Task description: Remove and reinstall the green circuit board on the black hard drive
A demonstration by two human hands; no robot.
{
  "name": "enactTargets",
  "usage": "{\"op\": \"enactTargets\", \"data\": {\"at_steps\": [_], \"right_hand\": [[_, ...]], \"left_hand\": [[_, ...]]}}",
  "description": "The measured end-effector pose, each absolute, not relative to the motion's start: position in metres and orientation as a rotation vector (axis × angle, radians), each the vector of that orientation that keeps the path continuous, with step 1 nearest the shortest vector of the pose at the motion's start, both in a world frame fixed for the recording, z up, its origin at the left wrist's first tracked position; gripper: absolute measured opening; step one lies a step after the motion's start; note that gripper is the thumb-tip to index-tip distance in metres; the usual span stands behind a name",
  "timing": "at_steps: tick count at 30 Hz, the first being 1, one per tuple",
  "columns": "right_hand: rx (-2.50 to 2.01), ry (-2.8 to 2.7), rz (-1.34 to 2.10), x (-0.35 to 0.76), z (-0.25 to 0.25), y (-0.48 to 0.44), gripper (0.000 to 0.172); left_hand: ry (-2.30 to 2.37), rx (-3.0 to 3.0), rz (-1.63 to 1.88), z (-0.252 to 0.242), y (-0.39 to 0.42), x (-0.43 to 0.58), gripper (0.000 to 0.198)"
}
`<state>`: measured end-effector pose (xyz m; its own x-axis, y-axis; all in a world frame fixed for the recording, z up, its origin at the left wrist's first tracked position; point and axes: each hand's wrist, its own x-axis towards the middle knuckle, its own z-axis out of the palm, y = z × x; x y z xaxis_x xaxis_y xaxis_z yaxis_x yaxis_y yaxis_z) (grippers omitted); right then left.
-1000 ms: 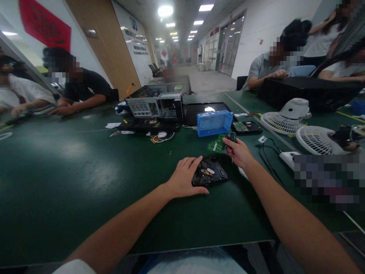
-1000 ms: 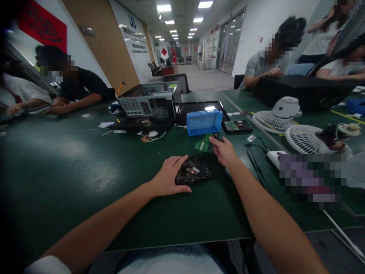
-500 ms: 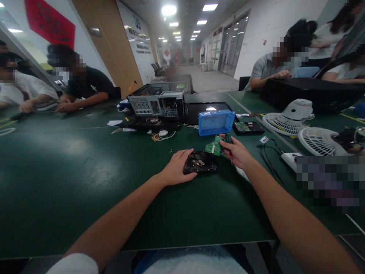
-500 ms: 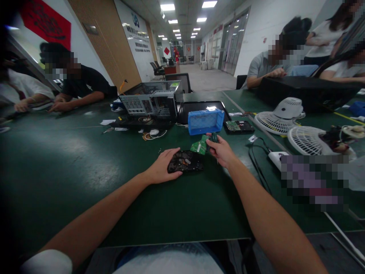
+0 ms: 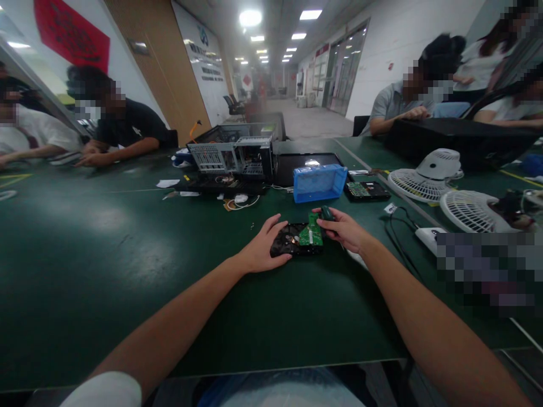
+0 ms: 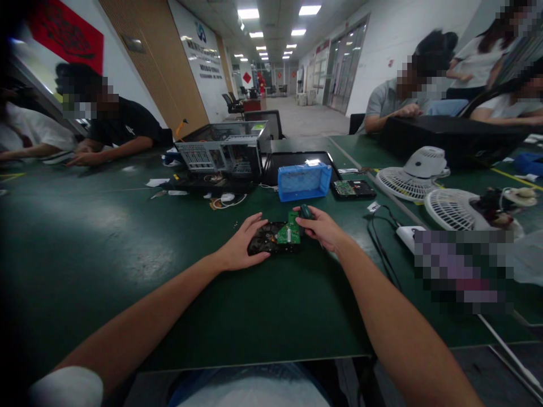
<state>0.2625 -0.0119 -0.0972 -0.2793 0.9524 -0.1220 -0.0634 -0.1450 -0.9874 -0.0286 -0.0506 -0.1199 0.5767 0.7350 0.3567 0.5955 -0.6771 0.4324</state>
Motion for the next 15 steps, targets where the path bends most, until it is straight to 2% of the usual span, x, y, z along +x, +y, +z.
{"op": "enactTargets", "data": {"at_steps": [3, 7, 10, 15], "right_hand": [[-1.106, -1.294, 1.553, 0.262, -0.097, -0.013, 0.051], [-1.103, -1.296, 1.560, 0.260, -0.099, -0.013, 0.051], [-1.089, -1.309, 1.561, 0.259, -0.099, -0.012, 0.050], [-1.079, -1.318, 1.540, 0.259, -0.097, -0.013, 0.052]], "left_hand": [[1.211, 2.596, 0.875, -0.117, -0.057, -0.020, 0.089], [1.321, 2.682, 1.074, -0.113, -0.073, -0.005, 0.059], [1.191, 2.816, 1.011, -0.110, -0.082, 0.008, 0.042], [1.085, 2.876, 0.879, -0.111, -0.091, 0.031, 0.036]]}}
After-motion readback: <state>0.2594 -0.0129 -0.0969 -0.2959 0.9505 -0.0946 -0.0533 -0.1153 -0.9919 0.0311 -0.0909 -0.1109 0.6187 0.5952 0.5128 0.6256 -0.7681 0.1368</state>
